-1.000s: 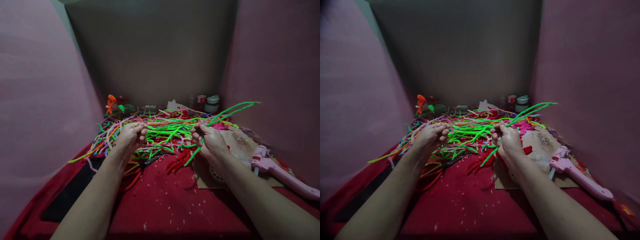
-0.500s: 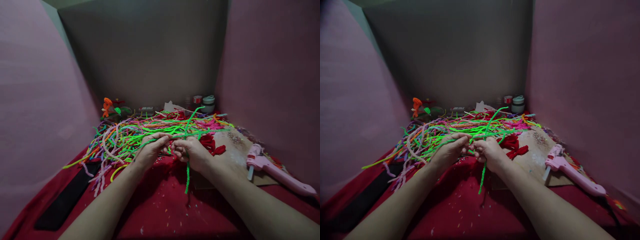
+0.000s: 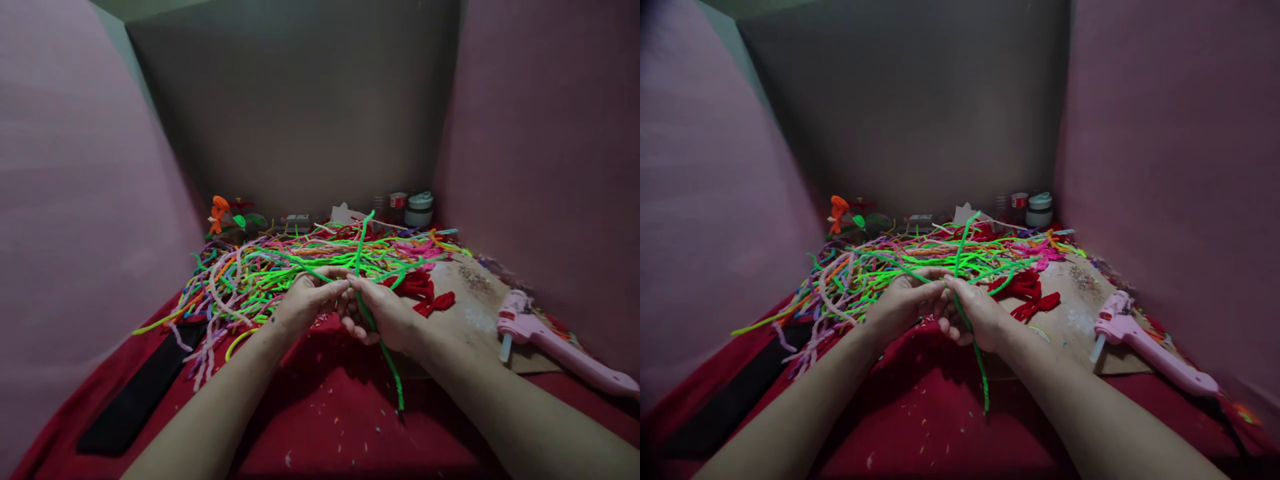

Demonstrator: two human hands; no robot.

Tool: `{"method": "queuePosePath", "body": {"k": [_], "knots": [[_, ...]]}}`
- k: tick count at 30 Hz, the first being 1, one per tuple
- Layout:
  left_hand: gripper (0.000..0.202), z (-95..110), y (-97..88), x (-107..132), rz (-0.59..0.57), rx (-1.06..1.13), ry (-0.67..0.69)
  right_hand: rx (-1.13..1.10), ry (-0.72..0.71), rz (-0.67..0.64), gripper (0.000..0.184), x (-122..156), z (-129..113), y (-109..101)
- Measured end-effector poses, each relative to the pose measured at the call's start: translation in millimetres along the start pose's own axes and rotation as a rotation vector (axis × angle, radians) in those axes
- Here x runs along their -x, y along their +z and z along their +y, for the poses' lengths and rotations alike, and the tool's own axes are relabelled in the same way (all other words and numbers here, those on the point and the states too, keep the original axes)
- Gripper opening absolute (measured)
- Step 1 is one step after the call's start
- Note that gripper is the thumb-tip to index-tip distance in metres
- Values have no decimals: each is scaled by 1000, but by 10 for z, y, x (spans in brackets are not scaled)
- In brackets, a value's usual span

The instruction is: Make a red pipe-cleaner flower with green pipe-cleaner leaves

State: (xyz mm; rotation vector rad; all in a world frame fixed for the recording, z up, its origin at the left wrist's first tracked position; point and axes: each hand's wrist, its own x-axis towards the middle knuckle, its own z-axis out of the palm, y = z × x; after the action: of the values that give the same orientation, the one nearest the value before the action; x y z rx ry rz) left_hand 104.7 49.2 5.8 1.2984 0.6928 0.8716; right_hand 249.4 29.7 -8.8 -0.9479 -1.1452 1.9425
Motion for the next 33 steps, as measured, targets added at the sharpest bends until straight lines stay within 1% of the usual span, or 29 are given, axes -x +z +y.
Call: {"method": "queuePosePath", "body": {"k": [2, 5, 7, 9, 11, 15, 17, 19, 20, 22, 23, 24, 26, 29, 33], "knots": [[24, 9, 9, 5, -40, -32, -24, 32, 52, -43, 56, 4, -3, -12], [21, 20, 0, 12, -101, -12, -77, 21, 74, -142, 60, -1, 5, -35], [21, 15, -7, 14, -116, 3, -116, 19, 100, -177, 65, -13, 17, -45], [20, 1, -5, 15, -105, 7, -138, 31, 127, -179, 70, -28, 32, -49], [18, -12, 8, 16, -73, 15, -138, 17, 104, -169, 72, -38, 43, -49], [13, -14, 43, 23, 14, 36, -129, -58, 83, -180, 71, -26, 35, -37], [11, -9, 48, 21, 36, 48, -112, -96, 65, -179, 67, -11, 20, -23], [10, -9, 39, 11, 41, 68, -74, -134, -33, -138, 55, -4, 10, -7], [9, -13, 29, 4, 52, 83, -50, -138, -100, -91, 48, -5, 8, 1], [9, -26, 4, -13, 99, 111, -17, -94, -236, 45, 33, -14, 11, 15], [10, -33, -9, -20, 126, 118, -12, -51, -289, 108, 29, -20, 15, 21], [11, -41, -19, -25, 144, 118, -14, 1, -324, 153, 29, -26, 19, 25], [13, -53, -29, -29, 158, 98, -25, 96, -363, 184, 32, -36, 26, 29], [18, -63, -23, -22, 180, 62, -27, 168, -373, 172, 40, -48, 31, 17], [27, -72, -18, -12, 234, -9, -18, 153, -362, 136, 43, -68, 35, -19]]}}
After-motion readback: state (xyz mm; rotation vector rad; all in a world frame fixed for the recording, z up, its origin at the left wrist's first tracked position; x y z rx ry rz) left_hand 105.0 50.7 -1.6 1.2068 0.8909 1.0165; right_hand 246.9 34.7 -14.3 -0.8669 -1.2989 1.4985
